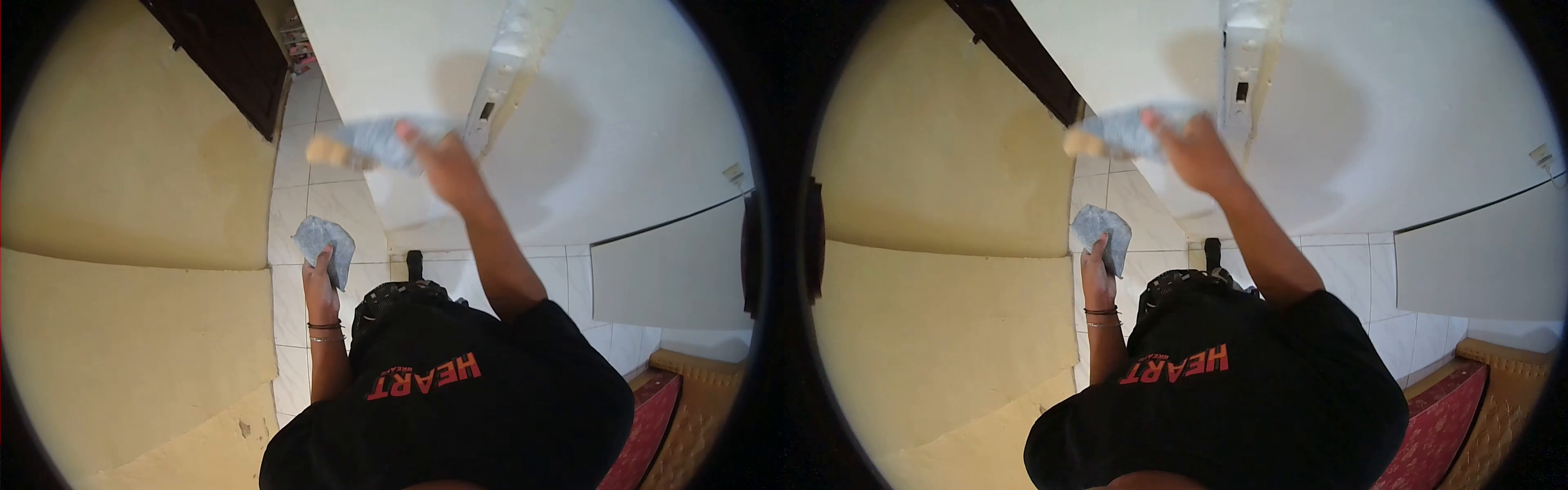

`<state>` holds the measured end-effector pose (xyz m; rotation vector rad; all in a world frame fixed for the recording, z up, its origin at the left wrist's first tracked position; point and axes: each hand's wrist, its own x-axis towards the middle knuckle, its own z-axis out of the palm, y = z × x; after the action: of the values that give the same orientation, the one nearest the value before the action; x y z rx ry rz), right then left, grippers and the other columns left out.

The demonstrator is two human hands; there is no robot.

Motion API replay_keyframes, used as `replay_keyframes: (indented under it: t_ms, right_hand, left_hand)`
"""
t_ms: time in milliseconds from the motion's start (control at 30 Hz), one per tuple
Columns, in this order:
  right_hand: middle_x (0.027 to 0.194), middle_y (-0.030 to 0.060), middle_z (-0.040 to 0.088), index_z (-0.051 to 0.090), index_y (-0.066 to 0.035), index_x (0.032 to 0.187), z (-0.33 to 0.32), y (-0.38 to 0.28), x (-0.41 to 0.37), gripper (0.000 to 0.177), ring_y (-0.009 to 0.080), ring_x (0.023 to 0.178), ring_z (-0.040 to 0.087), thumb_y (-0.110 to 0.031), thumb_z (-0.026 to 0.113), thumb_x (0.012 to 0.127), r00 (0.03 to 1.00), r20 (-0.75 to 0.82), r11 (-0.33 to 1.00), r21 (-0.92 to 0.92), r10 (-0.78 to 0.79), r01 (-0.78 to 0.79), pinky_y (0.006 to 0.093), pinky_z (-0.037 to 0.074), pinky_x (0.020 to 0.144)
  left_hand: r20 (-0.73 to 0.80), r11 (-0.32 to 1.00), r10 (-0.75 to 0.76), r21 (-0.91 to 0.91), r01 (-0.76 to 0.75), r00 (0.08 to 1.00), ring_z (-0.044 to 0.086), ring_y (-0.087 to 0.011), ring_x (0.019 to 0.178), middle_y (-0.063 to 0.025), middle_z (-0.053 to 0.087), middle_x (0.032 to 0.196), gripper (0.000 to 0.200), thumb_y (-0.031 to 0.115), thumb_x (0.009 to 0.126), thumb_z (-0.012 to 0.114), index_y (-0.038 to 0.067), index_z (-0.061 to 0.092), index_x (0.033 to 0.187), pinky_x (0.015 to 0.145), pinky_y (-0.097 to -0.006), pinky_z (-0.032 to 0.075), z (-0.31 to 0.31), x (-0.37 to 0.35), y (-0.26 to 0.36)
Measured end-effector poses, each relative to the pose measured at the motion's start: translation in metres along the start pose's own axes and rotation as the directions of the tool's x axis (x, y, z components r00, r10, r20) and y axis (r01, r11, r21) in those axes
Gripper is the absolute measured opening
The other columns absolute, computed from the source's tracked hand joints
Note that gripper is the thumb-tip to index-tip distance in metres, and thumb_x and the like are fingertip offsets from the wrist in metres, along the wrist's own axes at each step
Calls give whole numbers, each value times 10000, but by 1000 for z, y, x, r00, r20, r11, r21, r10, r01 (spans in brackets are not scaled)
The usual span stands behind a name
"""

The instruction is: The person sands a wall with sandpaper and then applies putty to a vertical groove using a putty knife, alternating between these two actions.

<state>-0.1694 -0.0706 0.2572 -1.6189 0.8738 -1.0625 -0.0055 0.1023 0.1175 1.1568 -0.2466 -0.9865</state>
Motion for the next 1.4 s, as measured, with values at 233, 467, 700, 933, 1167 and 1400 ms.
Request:
replay_keyframes:
  t_ms: [233, 467, 700, 933, 1167, 1400]
  right_hand:
    - [931, 264, 602, 581, 23, 1001, 45, 104, -26, 452, 407, 893, 574, -400, 492, 869, 980, 196, 948, -317, 35, 29, 431, 432, 807]
    - [613, 137, 588, 581, 56, 636, 13, 54, 1, 605, 182, 561, 542, -513, 524, 835, 987, 158, 999, -34, 19, -14, 354, 434, 558]
    - [802, 79, 634, 616, 8, 929, 26, 19, -14, 391, 111, 744, 547, -367, 518, 885, 1000, 16, 998, 61, 24, -25, 304, 449, 712]
    - [797, 274, 597, 591, 51, 827, 65, 133, -39, 454, 405, 738, 571, -386, 479, 883, 994, 106, 897, -435, -38, 81, 453, 437, 681]
    - [513, 113, 504, 535, 42, 582, -6, -10, 0, 569, 161, 502, 500, -464, 539, 842, 997, 7, 994, -79, 72, -71, 357, 396, 479]
    - [844, 274, 602, 601, 53, 884, 45, 163, -50, 518, 396, 800, 586, -452, 489, 856, 982, 104, 795, -604, 159, -65, 424, 456, 729]
  left_hand:
    - [22, 1000, 1, -23, 0, 1000, 511, -183, 1047, -88, 540, 1140, 378, 98, 844, 574, -50, 463, 1175, 935, -307, 376, -8, 4, -5]
    - [16, 1000, -12, 6, 12, 1000, 503, -184, 1059, -98, 534, 1146, 376, 97, 851, 562, -57, 457, 1178, 935, -309, 377, -6, 5, -3]
    - [15, 1000, -8, -6, 8, 1000, 515, -179, 1042, -99, 545, 1132, 351, 100, 861, 550, -60, 469, 1163, 923, -299, 386, -10, 6, -9]
    - [47, 1000, 0, -25, 1, 999, 520, -179, 1031, -101, 542, 1139, 350, 103, 859, 552, -61, 473, 1158, 919, -299, 388, -7, 6, -6]
    - [33, 1000, -23, 11, 22, 999, 512, -182, 1047, -97, 536, 1149, 369, 110, 862, 546, -51, 460, 1182, 934, -299, 376, -11, 4, -9]
    - [53, 996, 34, -80, -30, 998, 486, -188, 1088, -94, 509, 1192, 411, 117, 868, 531, -35, 421, 1234, 952, -312, 362, -6, 1, -4]
